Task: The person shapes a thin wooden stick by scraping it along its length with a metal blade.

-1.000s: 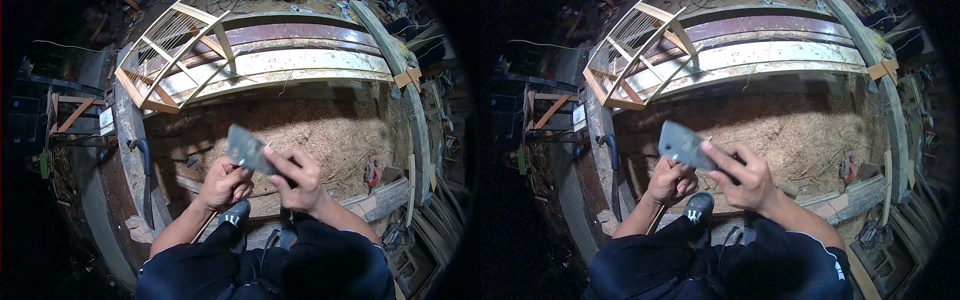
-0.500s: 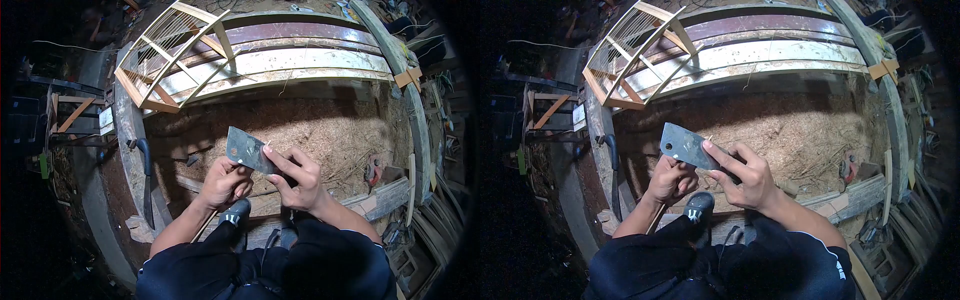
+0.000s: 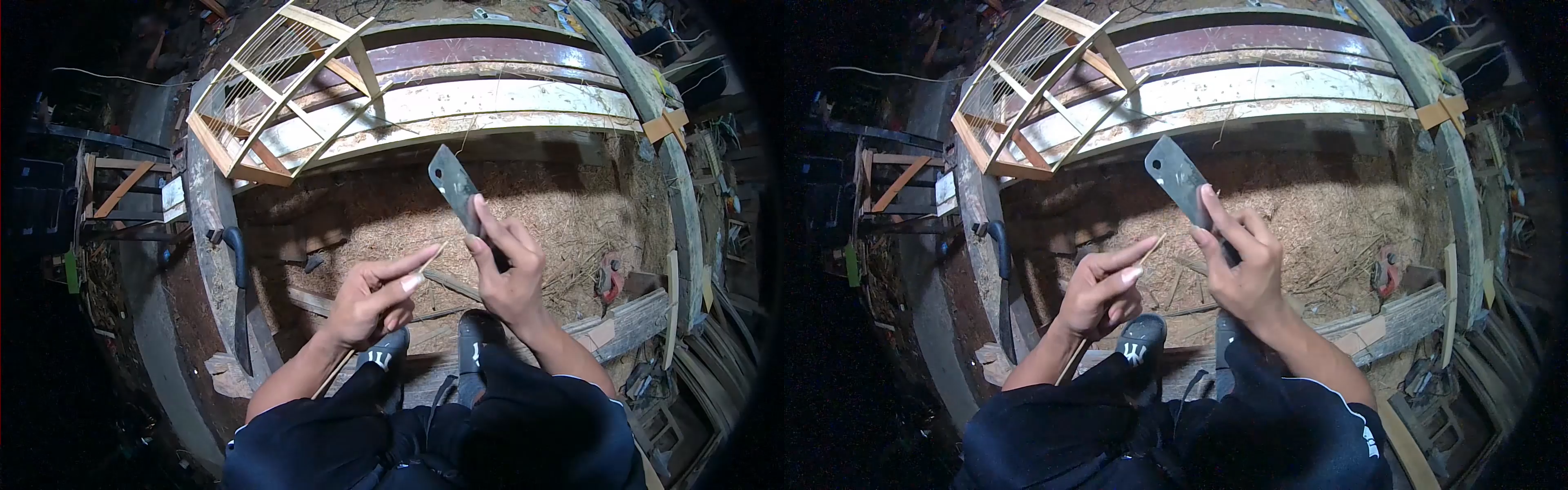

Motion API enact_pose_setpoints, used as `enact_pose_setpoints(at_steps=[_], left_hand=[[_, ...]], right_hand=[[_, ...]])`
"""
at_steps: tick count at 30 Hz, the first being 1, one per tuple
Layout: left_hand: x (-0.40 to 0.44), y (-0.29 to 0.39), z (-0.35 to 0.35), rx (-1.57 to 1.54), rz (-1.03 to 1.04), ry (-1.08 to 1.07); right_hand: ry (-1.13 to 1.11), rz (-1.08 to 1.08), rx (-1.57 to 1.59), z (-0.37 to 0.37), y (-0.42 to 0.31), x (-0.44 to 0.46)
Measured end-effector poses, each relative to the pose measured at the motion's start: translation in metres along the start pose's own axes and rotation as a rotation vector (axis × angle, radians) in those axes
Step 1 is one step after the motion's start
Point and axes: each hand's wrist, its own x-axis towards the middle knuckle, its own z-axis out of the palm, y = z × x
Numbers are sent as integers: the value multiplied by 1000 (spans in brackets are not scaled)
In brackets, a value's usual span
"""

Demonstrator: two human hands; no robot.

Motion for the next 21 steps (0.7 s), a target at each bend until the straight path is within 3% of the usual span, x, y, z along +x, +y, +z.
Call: enact_pose_setpoints(at_steps=[5, 8, 15, 18, 21], left_hand=[[4, -1, -6, 65, 4, 24], [3, -6, -4, 1, 4, 33], [3, -8, -9, -14, 61, -19], [3, -9, -9, 3, 64, 12], [4, -12, -9, -52, 84, 0]], right_hand=[[-82, -142, 139, -3, -12, -6], [-113, -3, 233, -8, -12, -12], [-218, -128, 269, 3, -4, -21], [-107, -266, 231, 6, -8, -13], [-97, -250, 197, 7, -12, -16]])
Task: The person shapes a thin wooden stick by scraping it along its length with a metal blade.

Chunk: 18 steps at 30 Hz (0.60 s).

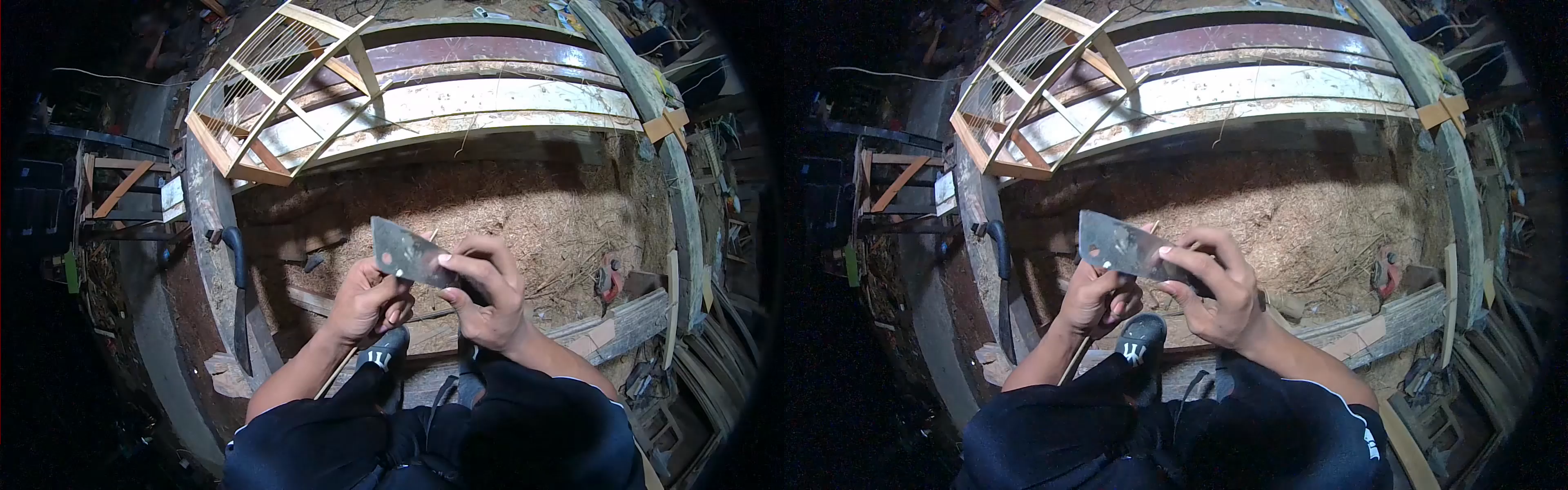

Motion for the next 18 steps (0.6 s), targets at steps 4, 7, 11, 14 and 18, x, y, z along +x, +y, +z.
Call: enact_pose_setpoints(at_steps=[4, 7, 11, 14, 18], left_hand=[[-1, -5, 0, -47, -17, 64], [1, -6, -8, 28, -32, 15], [0, -7, -5, -60, 75, -72], [2, -2, -2, 59, -75, 9], [3, -4, -2, -61, 50, -77]], right_hand=[[-8, -16, 4, 6, -1, 0], [74, 20, -17, 8, 1, 0], [11, -20, -21, 9, 1, -2], [133, -9, -46, 9, 9, 2], [25, -40, 5, 11, 2, -2]])
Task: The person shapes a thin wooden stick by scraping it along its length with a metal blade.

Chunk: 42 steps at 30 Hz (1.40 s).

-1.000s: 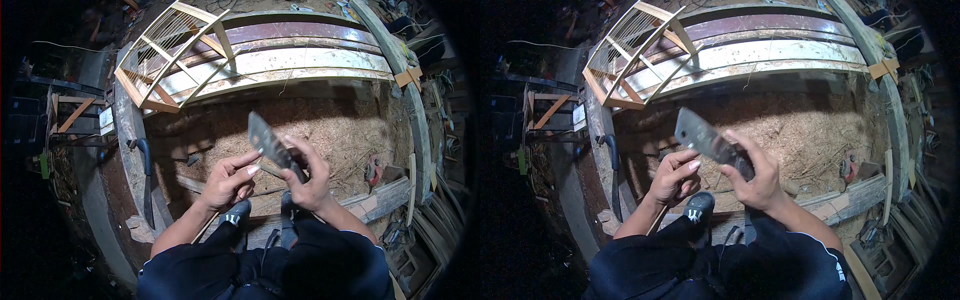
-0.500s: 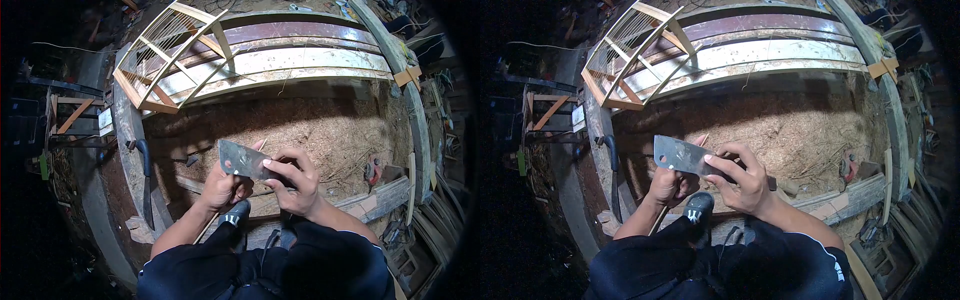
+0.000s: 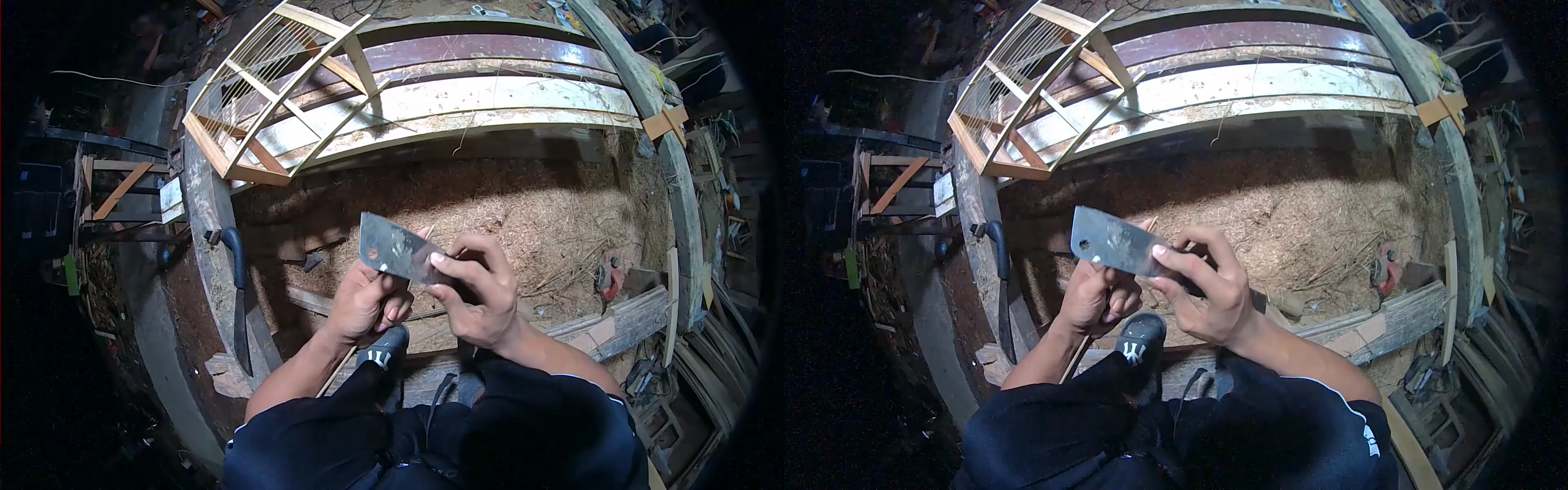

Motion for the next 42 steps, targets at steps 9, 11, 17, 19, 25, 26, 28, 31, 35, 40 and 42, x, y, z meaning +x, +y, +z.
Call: enact_pose_setpoints(at_steps=[9, 11, 17, 19, 25, 26, 28, 31, 35, 40, 42], left_hand=[[-2, -2, -2, 66, -14, 74], [-2, 0, 0, 92, -21, 97], [-2, -2, -1, 78, -38, 91], [-4, 1, 3, 82, -35, 112], [0, 5, 1, 131, -81, 97], [-1, 8, 8, 134, -98, 124], [-5, -4, -1, 98, -35, 109], [-3, -7, -6, -2, 44, 17], [-3, -1, 1, 85, -28, 62], [-4, -4, -3, 39, -18, 86], [-7, 2, 7, -9, -1, 105]], right_hand=[[48, 34, -30, 2, 2, 0], [53, 32, -16, 2, 3, -1], [42, -53, -51, -3, 1, 5], [67, 33, -71, -5, -1, 10], [56, 52, -69, -4, 0, 8], [71, 33, -67, -4, 2, 8], [48, -6, -57, -5, -1, 8], [3, 21, -35, -3, 0, 3], [0, -42, -44, -3, -4, 6], [86, 62, -32, -2, 4, 5], [8, -1, -35, -3, -4, 5]])
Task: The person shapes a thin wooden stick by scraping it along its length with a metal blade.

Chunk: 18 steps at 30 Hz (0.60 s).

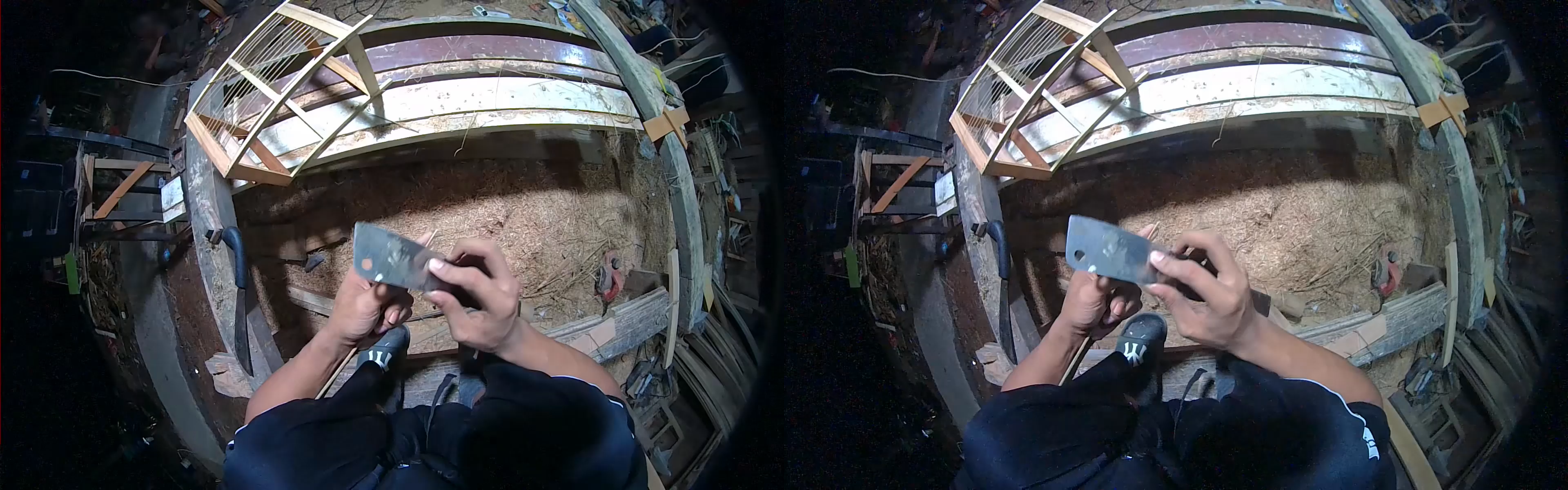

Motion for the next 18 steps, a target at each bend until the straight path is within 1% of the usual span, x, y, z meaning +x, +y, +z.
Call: enact_pose_setpoints(at_steps=[1, 3, 4, 5, 7, 9, 11, 13, 15, 17, 18], left_hand=[[1, 0, -3, 1, -1, 0], [5, 0, -12, 150, -100, -4], [5, 4, -5, 219, -120, 0], [5, 1, -4, 218, -117, 1], [1, -5, -5, 3, 7, 15], [3, 0, -2, 63, 27, 24], [5, 7, -3, 282, -99, -4], [3, 4, 0, 266, -77, -5], [2, 4, 11, 201, 52, 181], [6, -4, -19, 252, -48, 3], [5, -4, -15, 196, 6, -41]], right_hand=[[-25, -8, 7, 0, -2, 0], [66, 51, 13, 3, 8, 0], [84, 82, 1, 0, 5, 3], [83, 79, 1, -1, 2, 3], [-21, -31, -2, 0, -3, 0], [-30, 4, 10, 0, -2, 0], [78, 96, 14, 0, 5, 2], [18, -51, 4, 2, 3, 1], [-11, -20, 7, 2, 1, -1], [62, 103, 27, 2, 5, -1], [67, 68, 27, 2, 5, -1]])
